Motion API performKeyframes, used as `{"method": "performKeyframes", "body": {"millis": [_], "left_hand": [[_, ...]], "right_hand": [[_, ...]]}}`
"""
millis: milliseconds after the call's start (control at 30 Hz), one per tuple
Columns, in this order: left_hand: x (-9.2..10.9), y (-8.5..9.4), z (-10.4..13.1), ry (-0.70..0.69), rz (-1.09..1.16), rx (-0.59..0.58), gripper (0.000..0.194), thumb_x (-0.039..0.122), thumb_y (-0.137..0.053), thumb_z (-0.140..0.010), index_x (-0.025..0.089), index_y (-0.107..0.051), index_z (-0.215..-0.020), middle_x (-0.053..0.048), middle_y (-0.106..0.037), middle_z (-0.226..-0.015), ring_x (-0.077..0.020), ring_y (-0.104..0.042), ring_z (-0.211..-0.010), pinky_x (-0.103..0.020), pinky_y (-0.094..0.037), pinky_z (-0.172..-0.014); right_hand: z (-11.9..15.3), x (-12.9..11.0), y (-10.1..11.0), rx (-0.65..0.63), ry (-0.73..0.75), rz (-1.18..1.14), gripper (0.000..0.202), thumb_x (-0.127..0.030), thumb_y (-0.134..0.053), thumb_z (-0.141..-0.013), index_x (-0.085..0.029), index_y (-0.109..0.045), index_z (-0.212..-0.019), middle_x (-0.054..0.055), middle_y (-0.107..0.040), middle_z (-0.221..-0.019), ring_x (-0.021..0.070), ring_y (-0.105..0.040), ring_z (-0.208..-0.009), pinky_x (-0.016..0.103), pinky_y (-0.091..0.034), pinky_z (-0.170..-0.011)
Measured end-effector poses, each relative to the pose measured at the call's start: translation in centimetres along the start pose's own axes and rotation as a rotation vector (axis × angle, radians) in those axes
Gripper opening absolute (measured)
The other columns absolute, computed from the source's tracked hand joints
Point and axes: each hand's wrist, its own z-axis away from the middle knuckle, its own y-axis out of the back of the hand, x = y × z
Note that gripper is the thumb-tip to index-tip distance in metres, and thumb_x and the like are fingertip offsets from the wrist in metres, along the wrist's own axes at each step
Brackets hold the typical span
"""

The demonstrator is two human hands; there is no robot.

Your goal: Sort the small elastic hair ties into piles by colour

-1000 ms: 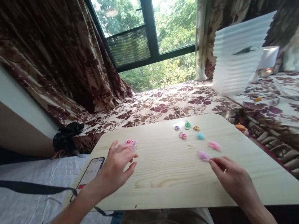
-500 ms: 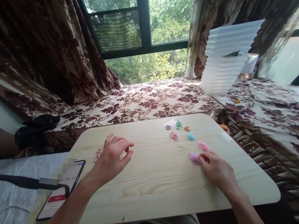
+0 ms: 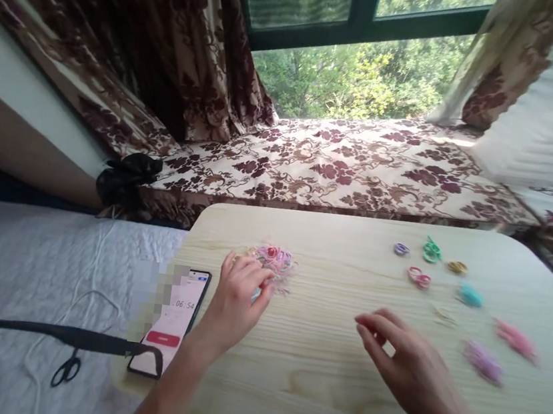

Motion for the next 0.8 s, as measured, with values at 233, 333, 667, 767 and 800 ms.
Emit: {"method": "performKeyframes", "body": {"millis": [233, 333, 667, 767, 800], "left_hand": [[-1.7, -0.3, 1.3, 0.073, 0.035, -0.011, 0.014, 0.014, -0.051, -0.092, 0.021, -0.063, -0.089, -0.001, -0.068, -0.088, -0.0197, -0.06, -0.098, -0.053, -0.027, -0.114], [-2.2, 0.2, 2.3, 0.085, 0.023, -0.024, 0.014, 0.014, -0.052, -0.093, 0.022, -0.063, -0.09, 0.0, -0.068, -0.088, -0.0197, -0.059, -0.1, -0.052, -0.027, -0.114], [-1.2, 1.1, 6.6, 0.144, -0.032, -0.068, 0.017, 0.013, -0.053, -0.093, 0.024, -0.065, -0.097, -0.001, -0.064, -0.091, -0.0205, -0.056, -0.108, -0.052, -0.025, -0.115], [-0.6, 0.8, 7.2, 0.158, -0.052, -0.084, 0.023, 0.013, -0.054, -0.093, 0.026, -0.066, -0.107, -0.001, -0.063, -0.094, -0.0205, -0.056, -0.108, -0.053, -0.025, -0.116], [-0.3, 0.7, 7.4, 0.162, -0.063, -0.094, 0.026, 0.012, -0.054, -0.093, 0.027, -0.065, -0.111, -0.001, -0.063, -0.094, -0.0204, -0.056, -0.107, -0.053, -0.024, -0.116]], "right_hand": [[-4.3, -3.2, -4.7, -0.229, 0.118, -0.072, 0.03, -0.026, -0.04, -0.097, -0.021, -0.069, -0.089, 0.005, -0.068, -0.085, 0.0134, -0.063, -0.065, 0.026, -0.048, -0.06], [-4.5, -3.5, -5.9, -0.296, 0.142, -0.1, 0.029, -0.026, -0.041, -0.097, -0.022, -0.07, -0.093, 0.005, -0.068, -0.086, 0.0142, -0.063, -0.067, 0.026, -0.048, -0.06], [-3.2, -2.7, -5.7, -0.287, 0.156, -0.203, 0.029, -0.032, -0.041, -0.098, -0.023, -0.068, -0.096, 0.005, -0.068, -0.089, 0.0153, -0.067, -0.073, 0.026, -0.052, -0.064], [-1.9, -2.1, -5.6, -0.27, 0.145, -0.198, 0.028, -0.035, -0.043, -0.099, -0.024, -0.068, -0.097, 0.004, -0.068, -0.089, 0.0143, -0.067, -0.07, 0.025, -0.051, -0.06], [-1.4, -1.9, -5.6, -0.265, 0.142, -0.195, 0.028, -0.037, -0.043, -0.099, -0.025, -0.068, -0.096, 0.004, -0.068, -0.089, 0.0142, -0.067, -0.07, 0.025, -0.051, -0.059]]}}
